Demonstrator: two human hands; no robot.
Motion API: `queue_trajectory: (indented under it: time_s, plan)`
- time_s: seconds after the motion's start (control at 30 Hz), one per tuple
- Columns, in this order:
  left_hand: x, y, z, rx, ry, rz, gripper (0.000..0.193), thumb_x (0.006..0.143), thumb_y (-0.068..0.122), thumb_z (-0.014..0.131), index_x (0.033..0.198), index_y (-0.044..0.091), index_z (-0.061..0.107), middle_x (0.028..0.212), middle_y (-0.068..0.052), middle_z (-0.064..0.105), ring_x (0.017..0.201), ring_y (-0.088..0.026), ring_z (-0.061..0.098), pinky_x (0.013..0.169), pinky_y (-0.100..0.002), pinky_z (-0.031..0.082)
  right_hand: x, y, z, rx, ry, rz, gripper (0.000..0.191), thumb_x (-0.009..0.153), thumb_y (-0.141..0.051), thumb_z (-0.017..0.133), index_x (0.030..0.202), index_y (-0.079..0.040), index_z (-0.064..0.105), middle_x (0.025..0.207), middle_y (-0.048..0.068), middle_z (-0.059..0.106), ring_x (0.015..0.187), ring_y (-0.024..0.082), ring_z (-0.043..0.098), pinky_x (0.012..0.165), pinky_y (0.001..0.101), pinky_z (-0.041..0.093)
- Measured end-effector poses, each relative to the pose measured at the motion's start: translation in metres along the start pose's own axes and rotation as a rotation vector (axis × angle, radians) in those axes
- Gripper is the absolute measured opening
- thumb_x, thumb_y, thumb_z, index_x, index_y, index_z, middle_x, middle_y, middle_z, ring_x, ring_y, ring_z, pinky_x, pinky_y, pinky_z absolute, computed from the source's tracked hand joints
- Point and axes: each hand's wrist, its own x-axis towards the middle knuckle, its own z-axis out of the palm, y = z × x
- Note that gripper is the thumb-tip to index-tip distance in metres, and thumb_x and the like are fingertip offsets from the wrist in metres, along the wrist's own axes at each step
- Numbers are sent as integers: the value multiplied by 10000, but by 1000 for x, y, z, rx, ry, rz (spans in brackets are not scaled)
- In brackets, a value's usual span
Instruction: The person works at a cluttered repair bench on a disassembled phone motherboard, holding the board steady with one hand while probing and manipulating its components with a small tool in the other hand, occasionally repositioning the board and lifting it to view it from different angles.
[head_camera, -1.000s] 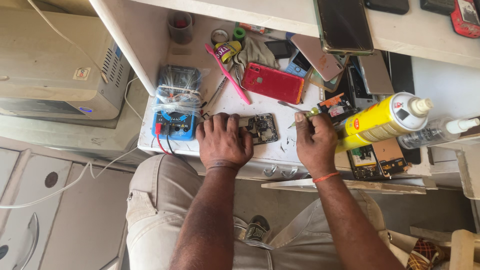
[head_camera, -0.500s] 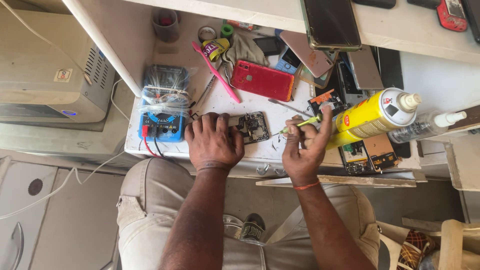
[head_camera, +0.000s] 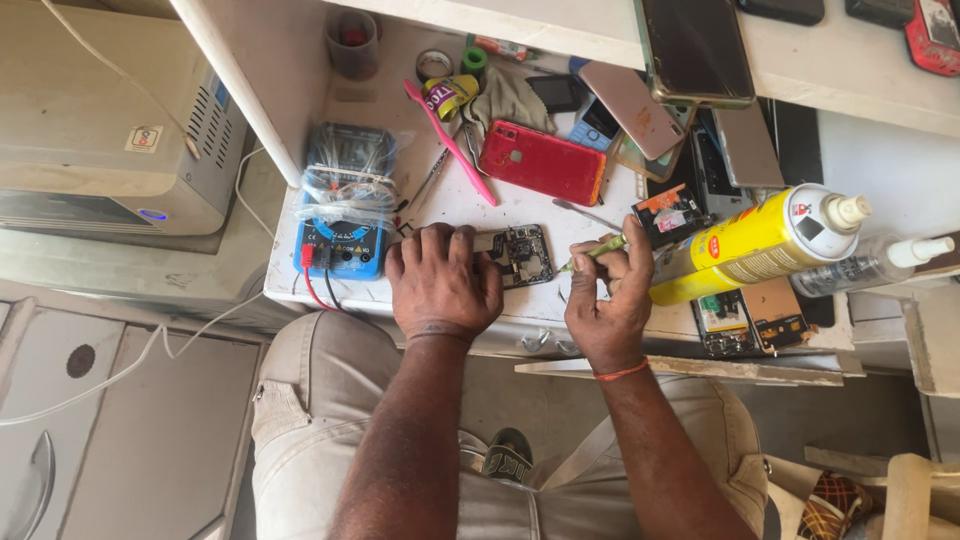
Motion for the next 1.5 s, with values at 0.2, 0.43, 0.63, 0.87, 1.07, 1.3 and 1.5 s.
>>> queue_trajectory:
  time_s: [0.2, 0.43, 0.63, 0.87, 1.07, 1.3, 1.5]
  plan:
    - [1, 1, 0, 1, 3, 6, 358, 781, 330, 664, 1079, 132, 675, 1086, -112, 608, 1060, -331, 560, 989, -543, 381, 8, -3, -8, -21, -84, -86, 672, 1028, 96, 616, 1573, 2, 234, 1091, 167, 716, 996, 193, 706, 929, 303, 577]
    - [0, -1, -1, -5, -20, 3, 376, 774, 344, 666, 1085, 134, 674, 1093, -112, 608, 1067, -335, 556, 990, -542, 375, 11, -5, -13, 39, -173, -56, 657, 1022, 82, 605, 1565, -14, 248, 1122, 183, 722, 1032, 207, 735, 893, 313, 618]
    - [0, -1, 0, 9, -1, 11, 370, 785, 345, 662, 1091, 137, 673, 1107, -109, 610, 1069, -333, 555, 997, -539, 374, 16, -3, -18, 22, -221, -62, 616, 1017, 47, 636, 1534, -29, 311, 1095, 167, 756, 994, 191, 758, 866, 308, 619]
    - [1, -2, 1, 15, -7, 10, 371, 783, 344, 663, 1088, 134, 676, 1098, -108, 607, 1067, -331, 555, 995, -537, 375, 27, -11, -20, -29, -224, -69, 576, 982, -6, 732, 1473, -44, 433, 1077, 139, 768, 991, 194, 778, 849, 312, 633]
    - [0, -1, -1, 4, 7, 19, 366, 793, 342, 661, 1090, 129, 678, 1094, -109, 605, 1053, -334, 554, 981, -533, 379, 34, -25, -13, -83, -153, -86, 479, 891, -43, 821, 1312, -34, 594, 1141, 176, 736, 902, 184, 756, 767, 294, 616]
    - [0, -1, 0, -8, 4, 13, 361, 794, 337, 661, 1090, 130, 678, 1086, -108, 603, 1049, -335, 555, 977, -536, 378, 35, -22, -17, 72, -264, -39, 434, 969, 63, 686, 1381, -29, 584, 1119, 120, 743, 1024, 179, 772, 894, 303, 643]
    - [0, -1, 1, -3, 18, 21, 351, 788, 332, 661, 1074, 129, 677, 1080, -111, 603, 1056, -335, 555, 974, -539, 383, 29, -13, -21, 233, -276, 76, 525, 1021, 72, 587, 1506, -28, 411, 1231, 140, 721, 1178, 188, 712, 1004, 290, 577]
